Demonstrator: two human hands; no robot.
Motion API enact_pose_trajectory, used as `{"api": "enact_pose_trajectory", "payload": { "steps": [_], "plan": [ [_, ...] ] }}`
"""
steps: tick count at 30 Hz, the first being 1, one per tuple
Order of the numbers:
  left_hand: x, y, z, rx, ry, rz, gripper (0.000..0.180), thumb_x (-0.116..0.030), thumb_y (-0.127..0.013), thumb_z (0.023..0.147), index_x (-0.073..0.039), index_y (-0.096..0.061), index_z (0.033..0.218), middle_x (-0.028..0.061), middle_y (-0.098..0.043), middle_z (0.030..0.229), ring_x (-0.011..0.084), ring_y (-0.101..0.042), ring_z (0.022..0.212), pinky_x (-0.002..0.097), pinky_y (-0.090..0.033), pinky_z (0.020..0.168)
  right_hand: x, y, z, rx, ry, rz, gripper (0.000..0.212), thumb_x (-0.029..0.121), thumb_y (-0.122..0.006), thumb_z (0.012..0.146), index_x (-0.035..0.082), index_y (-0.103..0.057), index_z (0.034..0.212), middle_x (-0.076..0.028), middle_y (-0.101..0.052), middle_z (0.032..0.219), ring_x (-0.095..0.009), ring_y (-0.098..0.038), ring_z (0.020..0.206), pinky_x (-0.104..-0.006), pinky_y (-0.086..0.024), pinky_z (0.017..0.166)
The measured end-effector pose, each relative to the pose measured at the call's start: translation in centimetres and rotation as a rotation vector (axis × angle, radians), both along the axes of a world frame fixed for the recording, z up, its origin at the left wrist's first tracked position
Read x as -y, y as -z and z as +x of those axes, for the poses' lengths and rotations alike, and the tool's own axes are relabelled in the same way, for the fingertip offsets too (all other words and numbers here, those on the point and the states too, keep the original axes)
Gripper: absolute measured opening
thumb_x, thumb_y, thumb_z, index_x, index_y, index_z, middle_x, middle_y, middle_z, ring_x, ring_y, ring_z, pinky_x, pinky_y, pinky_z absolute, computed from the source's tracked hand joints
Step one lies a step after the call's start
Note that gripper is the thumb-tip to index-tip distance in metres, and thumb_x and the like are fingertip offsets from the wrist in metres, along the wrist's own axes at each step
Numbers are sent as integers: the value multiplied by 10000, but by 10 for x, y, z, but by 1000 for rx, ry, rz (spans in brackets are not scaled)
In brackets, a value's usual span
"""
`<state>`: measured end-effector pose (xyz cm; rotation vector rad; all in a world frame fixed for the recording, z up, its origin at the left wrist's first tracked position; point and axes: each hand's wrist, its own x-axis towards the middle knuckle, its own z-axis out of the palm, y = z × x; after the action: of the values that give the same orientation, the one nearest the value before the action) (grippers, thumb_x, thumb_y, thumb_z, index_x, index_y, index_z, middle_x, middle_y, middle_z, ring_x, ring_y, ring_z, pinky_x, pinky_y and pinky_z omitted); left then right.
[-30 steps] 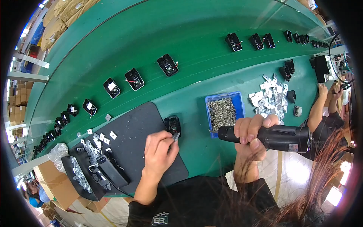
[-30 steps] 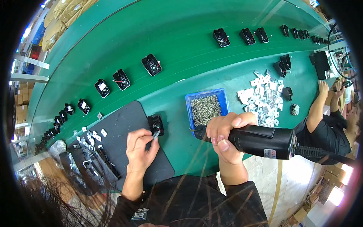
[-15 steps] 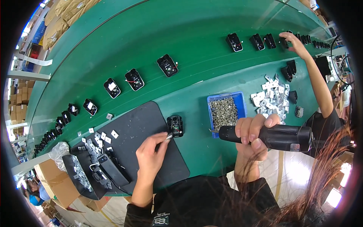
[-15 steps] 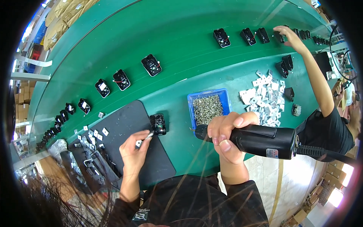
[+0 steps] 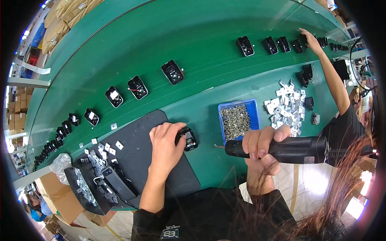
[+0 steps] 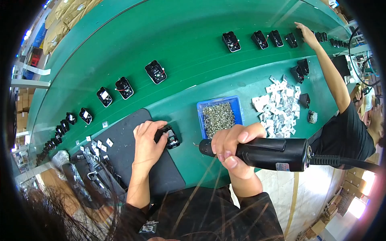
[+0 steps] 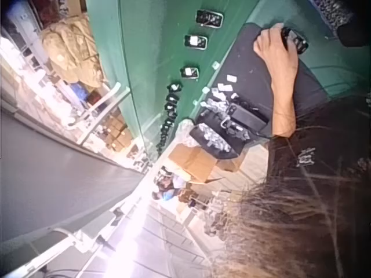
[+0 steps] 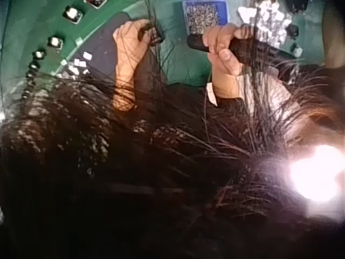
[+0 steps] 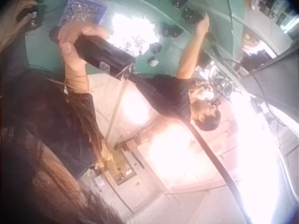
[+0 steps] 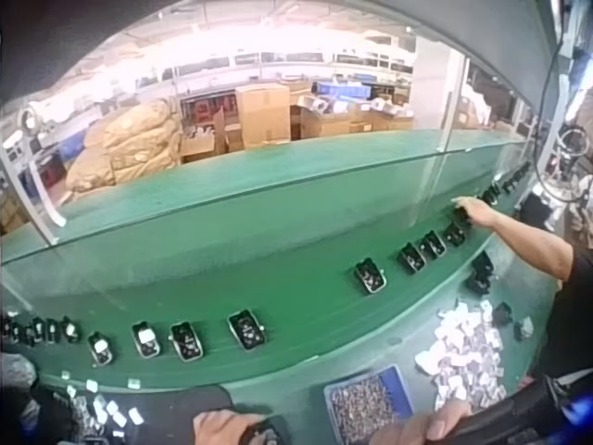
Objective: The person assembles small electronic components and plastic casings using an electric screwdriver to fasten screws at a factory workbench.
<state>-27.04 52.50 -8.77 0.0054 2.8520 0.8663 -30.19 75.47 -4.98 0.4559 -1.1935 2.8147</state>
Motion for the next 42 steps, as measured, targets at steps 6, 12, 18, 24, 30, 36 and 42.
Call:
{"api": "enact_pose_trajectory", "payload": {
  "steps": [6, 12, 18, 24, 30, 36, 42],
  "plan": [
    [-15, -26, 17, -338, 213, 68, 438, -125, -757, 665, -105, -668, 1093, 31, -631, 1114, 205, -577, 997, 358, -351, 855, 7, -2, -2, -61, -85, -42, 405, 150, -706, 836, 150, -415, 1117, 21, -510, 734, -112, -515, 567, -289, -412, 563],
    [-30, -11, 27, -497, 268, 167, 330, -164, -794, 653, -100, -701, 962, -47, -689, 930, 115, -604, 828, 319, -330, 749, 8, -19, 2, 72, -113, -112, 432, 84, -717, 763, 179, -385, 1023, 28, -491, 690, -132, -508, 547, -304, -432, 552],
    [-31, -11, 30, -463, 210, 244, 263, -120, -782, 637, -92, -703, 886, -43, -697, 855, 113, -622, 769, 323, -324, 715, 10, -19, 4, 73, -102, -132, 407, 78, -694, 775, 178, -415, 1054, 31, -492, 681, -121, -499, 538, -291, -427, 547],
    [-36, -12, 32, -482, 171, 263, 225, -119, -760, 644, -85, -693, 857, -41, -701, 858, 115, -626, 768, 324, -319, 711, 9, -23, 3, 52, -107, -121, 383, 93, -662, 805, 174, -441, 1108, 34, -490, 705, -104, -491, 542, -290, -423, 552],
    [-34, -9, 32, -491, 148, 271, 200, -119, -771, 648, -89, -686, 826, -41, -698, 842, 114, -626, 761, 321, -322, 711, 9, -18, 0, 19, -114, -108, 374, 94, -652, 813, 169, -441, 1112, 31, -494, 714, -104, -496, 553, -286, -419, 551],
    [-31, -9, 30, -498, 156, 240, 225, -123, -801, 646, -90, -686, 836, -42, -696, 824, 114, -628, 754, 313, -336, 705, 16, -17, 4, 72, -76, -83, 367, 86, -684, 790, 180, -428, 1036, 28, -496, 702, -116, -494, 548, -291, -420, 547],
    [-24, -1, 29, -466, 160, 302, 241, -126, -804, 653, -88, -693, 863, -33, -694, 813, 118, -630, 751, 307, -349, 707, 18, -5, -5, -16, -171, -122, 347, 96, -670, 818, 177, -462, 1084, 35, -510, 707, -95, -511, 547, -271, -429, 546]
  ]
}}
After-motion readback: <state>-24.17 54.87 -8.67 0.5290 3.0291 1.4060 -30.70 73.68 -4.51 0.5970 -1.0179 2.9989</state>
